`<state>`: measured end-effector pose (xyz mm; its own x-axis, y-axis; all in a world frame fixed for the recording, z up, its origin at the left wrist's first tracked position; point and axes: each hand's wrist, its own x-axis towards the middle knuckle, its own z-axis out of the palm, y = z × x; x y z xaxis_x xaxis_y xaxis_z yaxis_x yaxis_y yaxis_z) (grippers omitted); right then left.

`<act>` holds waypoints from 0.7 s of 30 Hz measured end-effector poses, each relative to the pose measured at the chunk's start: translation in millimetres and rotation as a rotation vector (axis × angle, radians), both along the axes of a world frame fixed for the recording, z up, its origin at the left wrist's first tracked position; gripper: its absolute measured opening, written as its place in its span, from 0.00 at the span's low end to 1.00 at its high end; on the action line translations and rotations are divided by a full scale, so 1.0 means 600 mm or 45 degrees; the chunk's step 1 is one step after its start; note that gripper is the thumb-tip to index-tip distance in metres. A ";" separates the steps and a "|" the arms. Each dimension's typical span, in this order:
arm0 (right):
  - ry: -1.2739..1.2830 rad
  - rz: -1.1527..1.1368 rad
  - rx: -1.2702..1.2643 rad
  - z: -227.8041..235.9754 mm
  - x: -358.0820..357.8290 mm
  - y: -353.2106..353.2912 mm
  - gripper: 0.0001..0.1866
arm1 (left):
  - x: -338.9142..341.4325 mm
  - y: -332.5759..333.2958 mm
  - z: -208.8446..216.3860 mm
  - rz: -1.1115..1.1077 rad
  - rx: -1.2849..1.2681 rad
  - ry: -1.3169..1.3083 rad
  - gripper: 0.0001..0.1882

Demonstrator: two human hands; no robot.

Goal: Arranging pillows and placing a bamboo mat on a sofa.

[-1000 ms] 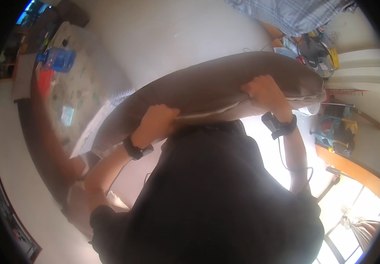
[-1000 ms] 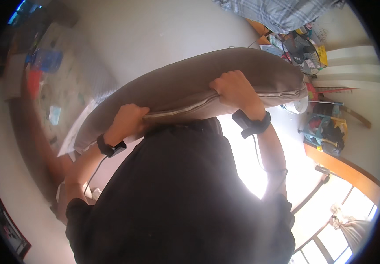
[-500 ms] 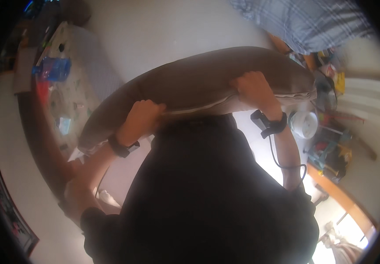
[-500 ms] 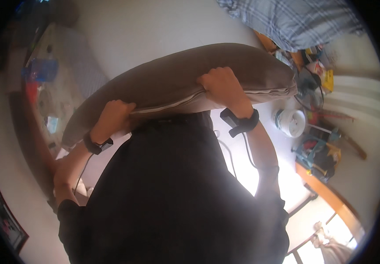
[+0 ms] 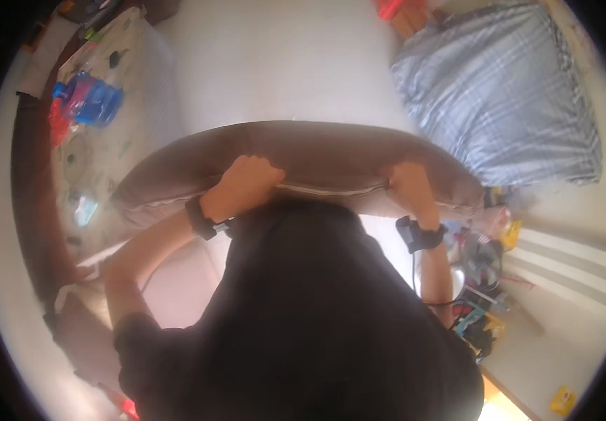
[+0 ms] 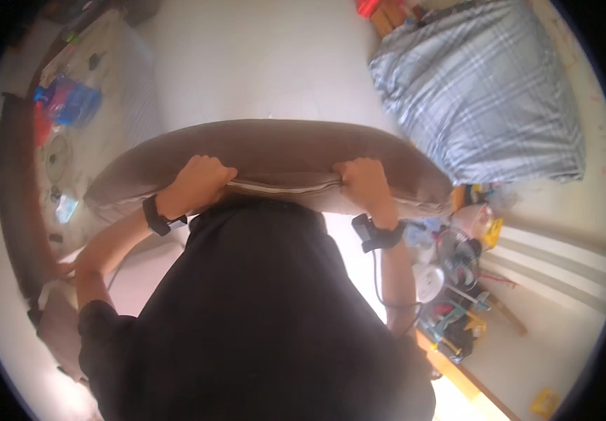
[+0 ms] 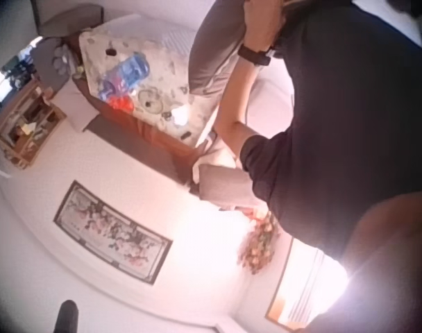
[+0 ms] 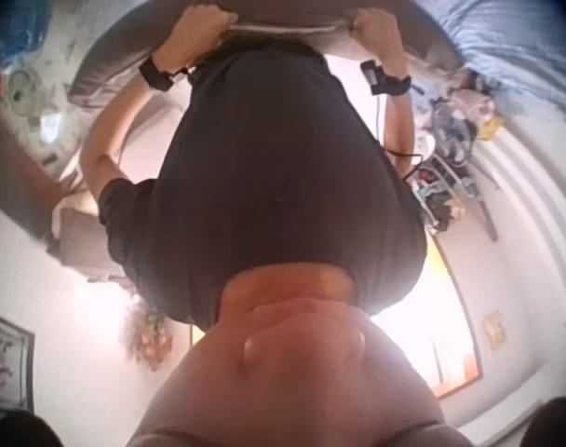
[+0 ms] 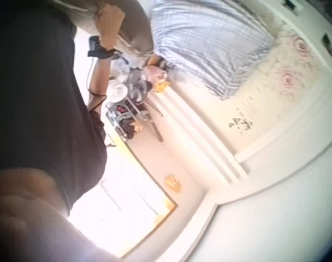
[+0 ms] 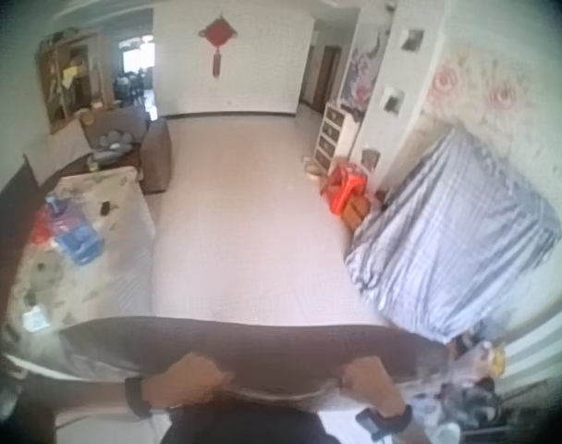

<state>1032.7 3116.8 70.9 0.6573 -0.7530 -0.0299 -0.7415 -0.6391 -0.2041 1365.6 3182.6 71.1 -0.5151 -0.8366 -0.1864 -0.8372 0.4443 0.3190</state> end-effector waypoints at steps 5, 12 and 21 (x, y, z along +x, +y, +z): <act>0.064 -0.050 0.008 -0.016 0.052 -0.110 0.13 | 0.087 -0.133 -0.010 -0.084 -0.187 0.205 0.07; 0.197 -0.030 0.093 0.029 0.143 -0.290 0.12 | 0.153 -0.257 -0.021 -0.018 -0.119 0.233 0.07; 0.160 0.282 0.056 0.006 0.333 -0.622 0.13 | 0.278 -0.451 -0.030 0.328 -0.003 0.069 0.10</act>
